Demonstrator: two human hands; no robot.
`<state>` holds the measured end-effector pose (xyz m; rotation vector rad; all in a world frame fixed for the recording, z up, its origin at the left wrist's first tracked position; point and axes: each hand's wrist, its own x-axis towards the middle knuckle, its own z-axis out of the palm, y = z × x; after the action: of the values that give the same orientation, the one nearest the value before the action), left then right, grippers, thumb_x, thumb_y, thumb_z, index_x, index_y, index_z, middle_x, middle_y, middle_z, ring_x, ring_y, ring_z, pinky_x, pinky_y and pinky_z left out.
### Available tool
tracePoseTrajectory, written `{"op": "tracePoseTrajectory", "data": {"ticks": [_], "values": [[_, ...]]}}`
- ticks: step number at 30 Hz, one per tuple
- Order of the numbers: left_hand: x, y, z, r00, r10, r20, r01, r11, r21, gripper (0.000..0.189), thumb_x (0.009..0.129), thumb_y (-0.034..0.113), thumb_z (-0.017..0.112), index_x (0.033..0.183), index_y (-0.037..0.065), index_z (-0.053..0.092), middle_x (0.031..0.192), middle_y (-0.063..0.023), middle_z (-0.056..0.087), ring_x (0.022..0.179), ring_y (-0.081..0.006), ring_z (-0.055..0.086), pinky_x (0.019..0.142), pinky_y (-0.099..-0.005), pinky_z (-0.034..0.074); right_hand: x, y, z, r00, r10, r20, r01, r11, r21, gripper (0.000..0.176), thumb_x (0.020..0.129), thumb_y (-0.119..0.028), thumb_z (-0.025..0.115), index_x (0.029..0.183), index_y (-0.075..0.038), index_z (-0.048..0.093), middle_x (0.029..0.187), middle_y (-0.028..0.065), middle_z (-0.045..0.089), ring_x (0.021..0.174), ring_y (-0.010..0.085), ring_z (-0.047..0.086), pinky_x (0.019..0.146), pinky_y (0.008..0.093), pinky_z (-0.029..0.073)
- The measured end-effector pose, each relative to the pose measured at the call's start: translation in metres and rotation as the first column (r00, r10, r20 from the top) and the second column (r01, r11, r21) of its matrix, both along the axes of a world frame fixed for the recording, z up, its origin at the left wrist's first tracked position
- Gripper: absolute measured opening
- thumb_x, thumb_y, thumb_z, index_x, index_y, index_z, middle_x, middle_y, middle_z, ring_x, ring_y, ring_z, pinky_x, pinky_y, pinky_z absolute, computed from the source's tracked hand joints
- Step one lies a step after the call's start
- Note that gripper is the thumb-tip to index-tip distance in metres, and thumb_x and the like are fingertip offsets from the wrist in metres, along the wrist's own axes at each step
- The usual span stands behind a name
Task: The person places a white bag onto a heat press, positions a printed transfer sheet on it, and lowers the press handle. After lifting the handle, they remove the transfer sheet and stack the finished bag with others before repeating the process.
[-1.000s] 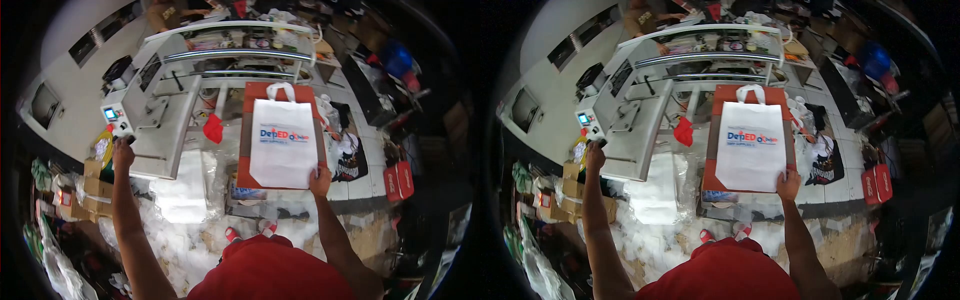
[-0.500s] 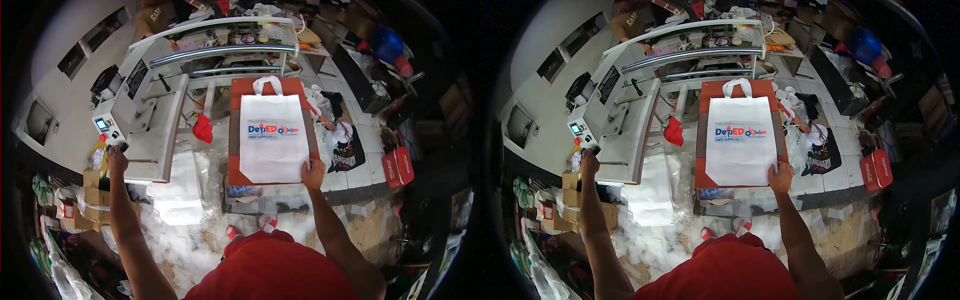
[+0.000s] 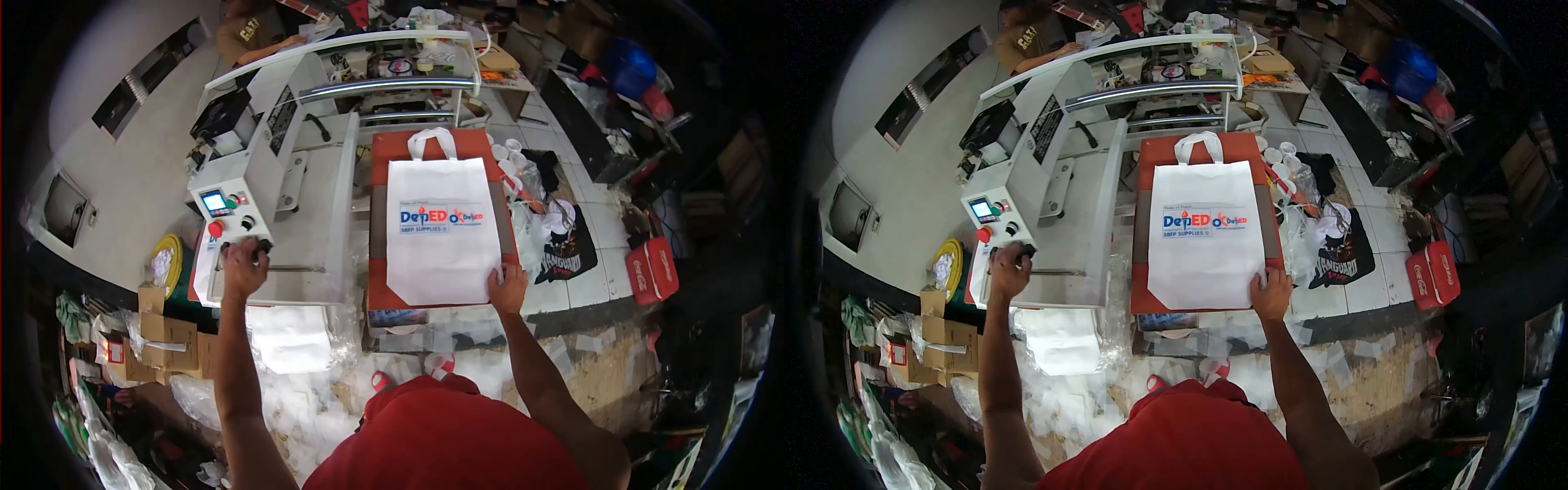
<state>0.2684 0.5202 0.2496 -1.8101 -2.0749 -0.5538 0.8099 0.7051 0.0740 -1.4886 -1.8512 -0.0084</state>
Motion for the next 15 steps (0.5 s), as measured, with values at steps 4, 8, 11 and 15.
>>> {"op": "tracePoseTrajectory", "data": {"ticks": [4, 8, 11, 15], "values": [[0.08, 0.019, 0.011, 0.994, -0.093, 0.061, 0.088, 0.993, 0.077, 0.016, 0.08, 0.017, 0.063, 0.094, 0.009, 0.061, 0.098, -0.0111, 0.064, 0.093, -0.0336, 0.057, 0.085, -0.0469, 0.038, 0.003, 0.0, -0.003, 0.999, 0.018, -0.046, -0.019, 0.999, -0.027, 0.024, 0.078, -0.019, 0.067, 0.096, -0.005, 0.06, 0.093, 0.015, 0.059, 0.089, 0.0372, 0.054, 0.079, 0.0492, 0.044], [0.142, 0.038, 0.019, 0.979, -0.154, 0.135, 0.145, 0.987, 0.071, 0.017, 0.079, 0.015, 0.066, 0.095, 0.009, 0.062, 0.097, -0.0111, 0.062, 0.092, -0.0327, 0.057, 0.082, -0.0452, 0.038, 0.007, 0.002, 0.0, 0.993, 0.012, -0.119, -0.032, 0.986, -0.161, 0.027, 0.078, -0.019, 0.069, 0.098, -0.004, 0.061, 0.095, 0.0154, 0.059, 0.091, 0.0359, 0.056, 0.081, 0.0474, 0.045], [0.177, 0.053, 0.018, 0.965, -0.207, 0.162, 0.201, 0.978, 0.052, 0.02, 0.08, 0.018, 0.069, 0.096, 0.009, 0.062, 0.096, -0.0108, 0.062, 0.092, -0.0319, 0.057, 0.081, -0.0437, 0.038, 0.012, 0.009, 0.002, 0.919, 0.034, -0.393, -0.117, 0.975, -0.188, 0.024, 0.08, -0.013, 0.069, 0.1, -0.002, 0.061, 0.097, 0.0165, 0.06, 0.09, 0.0353, 0.057, 0.081, 0.0443, 0.046], [0.22, 0.068, 0.017, 0.949, -0.253, 0.187, 0.25, 0.967, 0.042, 0.025, 0.079, 0.019, 0.072, 0.099, 0.007, 0.062, 0.094, -0.0099, 0.061, 0.092, -0.0303, 0.057, 0.081, -0.0421, 0.039, -0.01, 0.005, 0.065, 0.86, 0.189, -0.475, -0.208, 0.978, 0.012, 0.021, 0.083, -0.005, 0.064, 0.103, 0.0, 0.06, 0.101, 0.0178, 0.06, 0.093, 0.0351, 0.058, 0.084, 0.0407, 0.047]]}}
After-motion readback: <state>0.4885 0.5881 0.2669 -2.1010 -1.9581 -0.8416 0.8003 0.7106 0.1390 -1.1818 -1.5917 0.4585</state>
